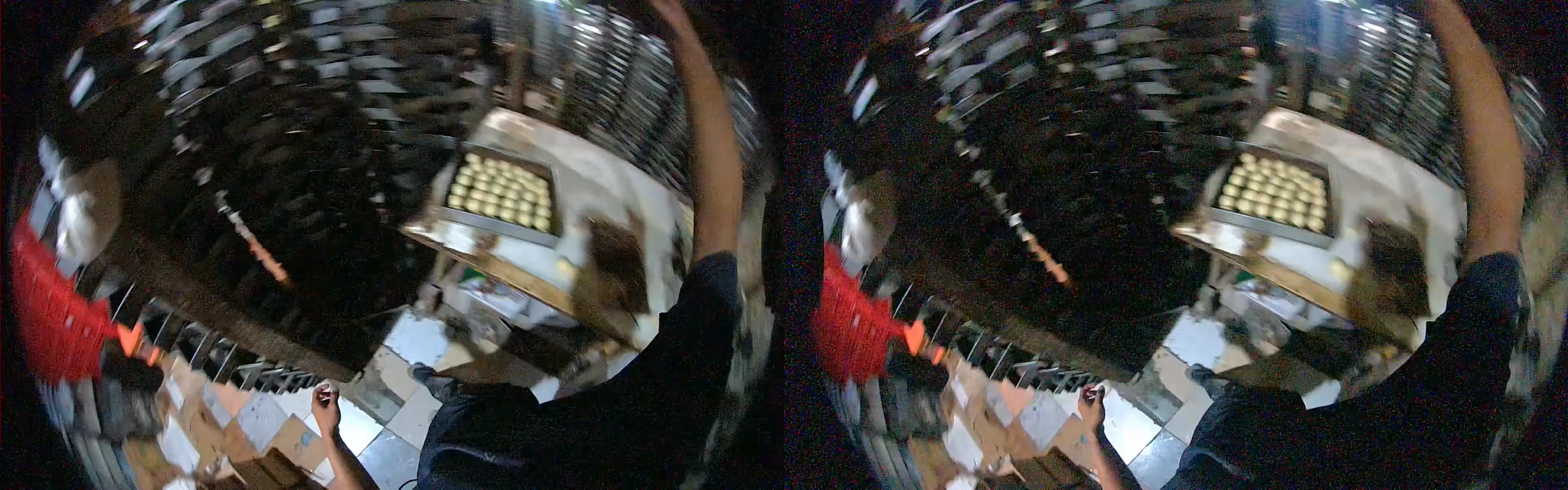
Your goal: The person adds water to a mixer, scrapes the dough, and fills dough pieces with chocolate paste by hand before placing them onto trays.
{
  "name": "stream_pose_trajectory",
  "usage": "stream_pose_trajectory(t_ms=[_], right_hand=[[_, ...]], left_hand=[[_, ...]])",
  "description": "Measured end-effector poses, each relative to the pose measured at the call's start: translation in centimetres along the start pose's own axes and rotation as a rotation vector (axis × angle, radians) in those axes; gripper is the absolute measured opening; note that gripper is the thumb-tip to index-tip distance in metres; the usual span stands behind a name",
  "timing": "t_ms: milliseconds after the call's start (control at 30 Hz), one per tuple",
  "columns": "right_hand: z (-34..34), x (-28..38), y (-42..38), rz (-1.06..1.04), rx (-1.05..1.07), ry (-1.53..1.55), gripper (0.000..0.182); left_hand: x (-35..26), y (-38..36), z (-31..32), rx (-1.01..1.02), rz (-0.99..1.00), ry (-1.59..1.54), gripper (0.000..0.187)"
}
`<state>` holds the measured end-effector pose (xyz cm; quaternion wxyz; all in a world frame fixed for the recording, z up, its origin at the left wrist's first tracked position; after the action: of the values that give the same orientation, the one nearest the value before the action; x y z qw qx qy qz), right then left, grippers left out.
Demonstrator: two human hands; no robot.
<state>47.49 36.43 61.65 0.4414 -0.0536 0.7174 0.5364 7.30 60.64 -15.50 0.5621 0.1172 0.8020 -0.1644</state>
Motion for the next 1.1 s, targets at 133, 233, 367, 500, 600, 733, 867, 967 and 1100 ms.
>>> stream_pose_trajectory(t_ms=[133,233,367,500,600,733,867,967,1100], right_hand=[[-11.3,-0.8,-9.0,0.074,0.266,-0.183,0.083],[-18.1,-1.5,-15.5,0.142,0.448,-0.328,0.084],[-27.7,-6.5,-26.7,0.373,0.689,-0.493,0.086],[-37.7,-11.7,-39.3,0.731,0.809,-0.551,0.082],[-41.5,-14.8,-45.8,0.750,0.895,-0.762,0.078],[-45.7,-20.0,-55.3,0.803,1.009,-0.830,0.080],[-48.8,-22.5,-62.8,0.870,1.097,-0.893,0.081],[-49.7,-23.3,-65.2,0.835,1.033,-0.904,0.076],[-49.1,-23.1,-67.5,0.818,1.049,-0.887,0.076]], left_hand=[[-4.7,1.1,11.2,0.278,0.071,-0.194,0.022],[-6.7,1.0,18.7,0.530,0.063,-0.177,0.021],[-10.3,1.1,25.9,0.728,0.171,-0.103,0.021],[-14.4,1.1,31.2,0.752,0.244,-0.002,0.014],[-19.1,0.2,36.4,0.760,0.382,-0.075,0.017],[-22.8,-0.3,45.8,0.811,0.353,-0.116,0.017],[-30.8,-4.5,54.4,0.851,0.539,-0.082,0.018],[-36.4,-7.9,59.5,0.936,0.539,0.033,0.020],[-42.3,-11.0,64.9,1.003,0.623,0.041,0.021]])
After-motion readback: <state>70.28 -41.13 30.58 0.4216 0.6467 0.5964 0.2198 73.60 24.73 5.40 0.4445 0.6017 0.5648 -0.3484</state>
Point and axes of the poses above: each hand's wrist, its own y-axis towards the middle knuckle, its own z-axis out of the palm, x = y × z, the point moved 9 cm from there along y, towards the middle knuckle, and after that the axes turned 10 degrees about x, right-handed, at the moved point
